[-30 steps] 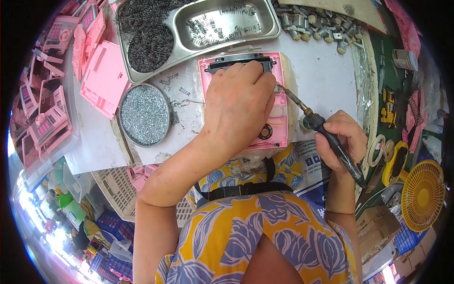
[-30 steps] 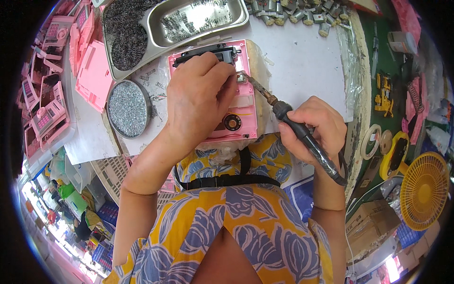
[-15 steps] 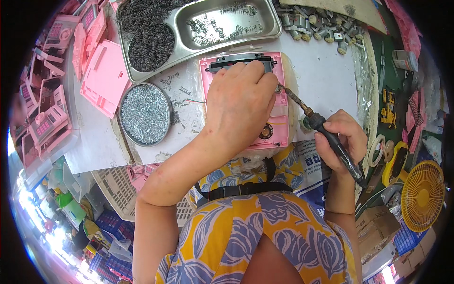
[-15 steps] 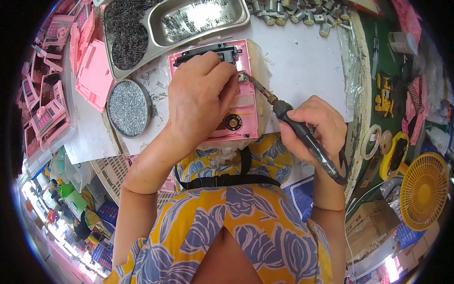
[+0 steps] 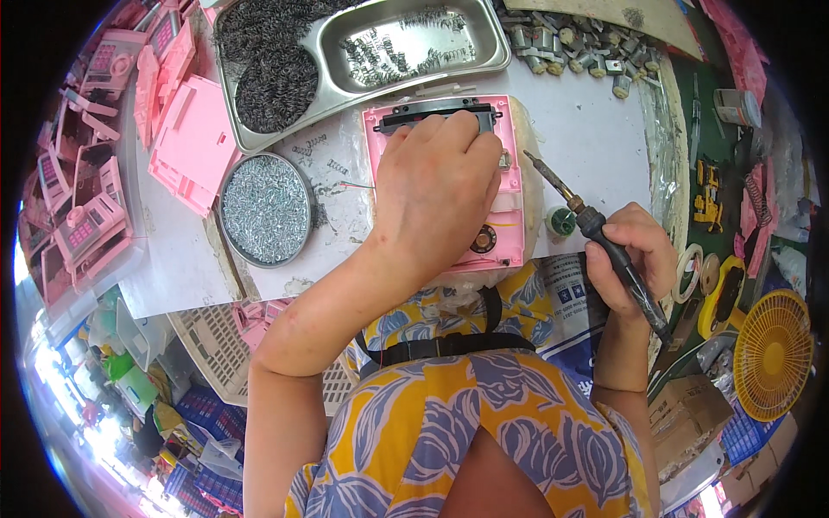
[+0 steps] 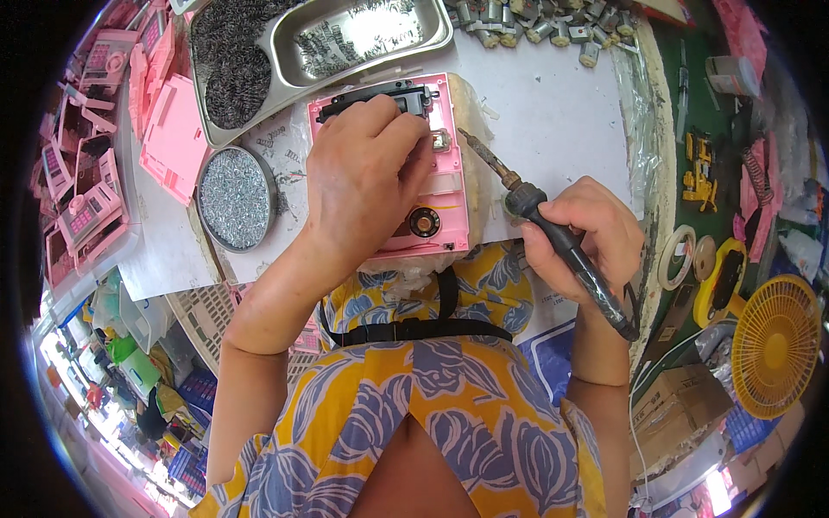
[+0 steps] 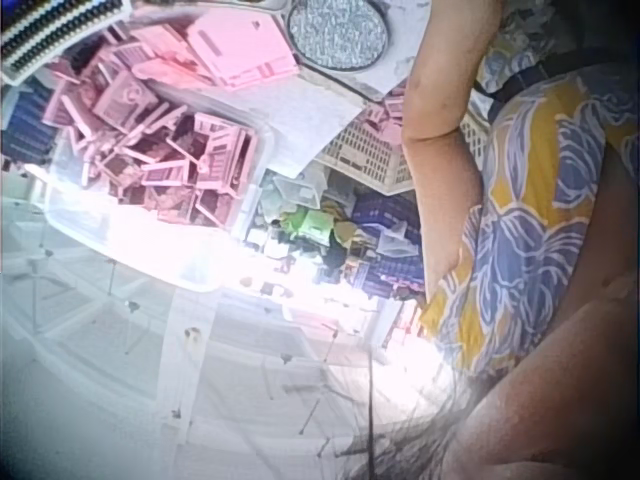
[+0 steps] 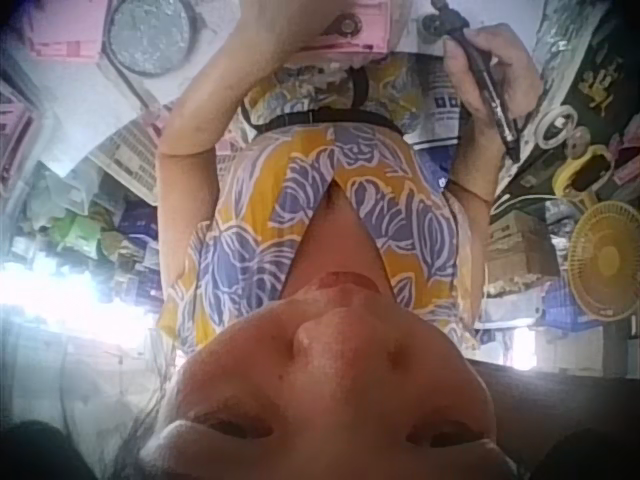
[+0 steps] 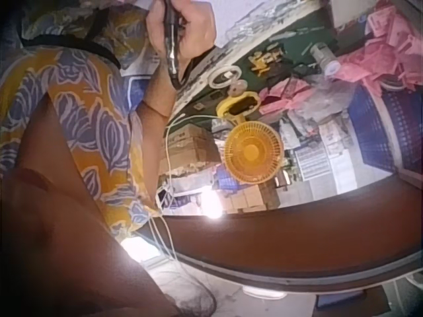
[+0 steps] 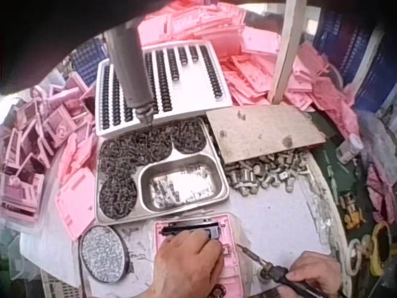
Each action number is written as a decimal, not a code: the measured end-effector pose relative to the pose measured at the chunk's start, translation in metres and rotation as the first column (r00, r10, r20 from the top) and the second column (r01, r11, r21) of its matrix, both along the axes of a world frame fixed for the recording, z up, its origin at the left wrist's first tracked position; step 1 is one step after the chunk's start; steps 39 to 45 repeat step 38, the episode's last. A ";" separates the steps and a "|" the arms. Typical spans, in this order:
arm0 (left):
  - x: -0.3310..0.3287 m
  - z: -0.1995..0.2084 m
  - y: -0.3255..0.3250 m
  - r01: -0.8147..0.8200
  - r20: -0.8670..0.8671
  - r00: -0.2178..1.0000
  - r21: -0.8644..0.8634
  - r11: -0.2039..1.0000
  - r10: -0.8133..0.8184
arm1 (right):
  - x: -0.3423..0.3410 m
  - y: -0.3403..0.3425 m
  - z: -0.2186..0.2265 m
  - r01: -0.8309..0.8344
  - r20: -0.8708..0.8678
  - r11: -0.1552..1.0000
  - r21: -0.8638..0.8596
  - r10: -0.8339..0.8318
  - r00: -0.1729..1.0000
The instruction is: Assembling internal electronic components and soldering wires inside a pink plastic toy casing.
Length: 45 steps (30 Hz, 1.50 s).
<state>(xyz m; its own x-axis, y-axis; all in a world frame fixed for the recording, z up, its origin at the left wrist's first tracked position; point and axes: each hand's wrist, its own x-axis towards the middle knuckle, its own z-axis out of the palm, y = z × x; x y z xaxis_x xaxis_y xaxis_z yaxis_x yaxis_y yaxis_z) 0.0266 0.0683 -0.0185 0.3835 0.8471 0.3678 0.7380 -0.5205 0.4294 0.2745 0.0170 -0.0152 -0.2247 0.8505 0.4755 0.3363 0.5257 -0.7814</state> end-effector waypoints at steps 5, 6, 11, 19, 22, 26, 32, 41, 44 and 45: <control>0.001 0.001 0.000 -0.004 -0.010 1.000 -0.004 1.000 0.004 | 0.000 0.001 0.001 0.002 -0.002 1.000 0.008 -0.002 1.000; 0.001 0.002 0.000 -0.005 -0.011 1.000 -0.004 1.000 0.005 | 0.000 0.001 0.002 0.003 -0.003 1.000 0.005 -0.003 1.000; 0.001 0.002 0.000 -0.010 -0.028 1.000 0.005 1.000 0.010 | 0.000 0.000 0.002 0.017 0.001 1.000 -0.007 -0.017 1.000; 0.000 0.002 0.001 -0.005 -0.045 0.999 0.006 1.000 0.006 | 0.003 -0.001 0.003 0.020 0.002 1.000 -0.002 -0.020 1.000; 0.000 0.003 0.000 -0.004 -0.042 0.999 0.009 1.000 0.005 | 0.003 0.000 0.003 0.020 0.001 1.000 0.004 -0.020 1.000; -0.008 0.019 -0.007 -0.014 0.170 0.985 0.022 1.000 0.010 | 0.002 0.000 0.006 0.020 0.010 1.000 0.004 -0.020 1.000; -0.090 0.035 -0.016 0.000 -0.354 0.931 -0.247 0.969 -0.091 | 0.003 0.004 0.008 0.037 -0.026 0.998 0.045 -0.036 0.999; -0.088 0.038 -0.013 0.084 0.048 0.996 -0.324 0.942 -0.072 | -0.004 0.008 0.011 0.051 -0.060 0.997 0.054 -0.048 0.997; -0.088 0.038 -0.013 0.084 0.048 0.996 -0.324 0.942 -0.072 | -0.004 0.008 0.011 0.051 -0.060 0.997 0.054 -0.048 0.997; -0.088 0.038 -0.013 0.084 0.048 0.996 -0.324 0.942 -0.072 | -0.004 0.008 0.011 0.051 -0.060 0.997 0.054 -0.048 0.997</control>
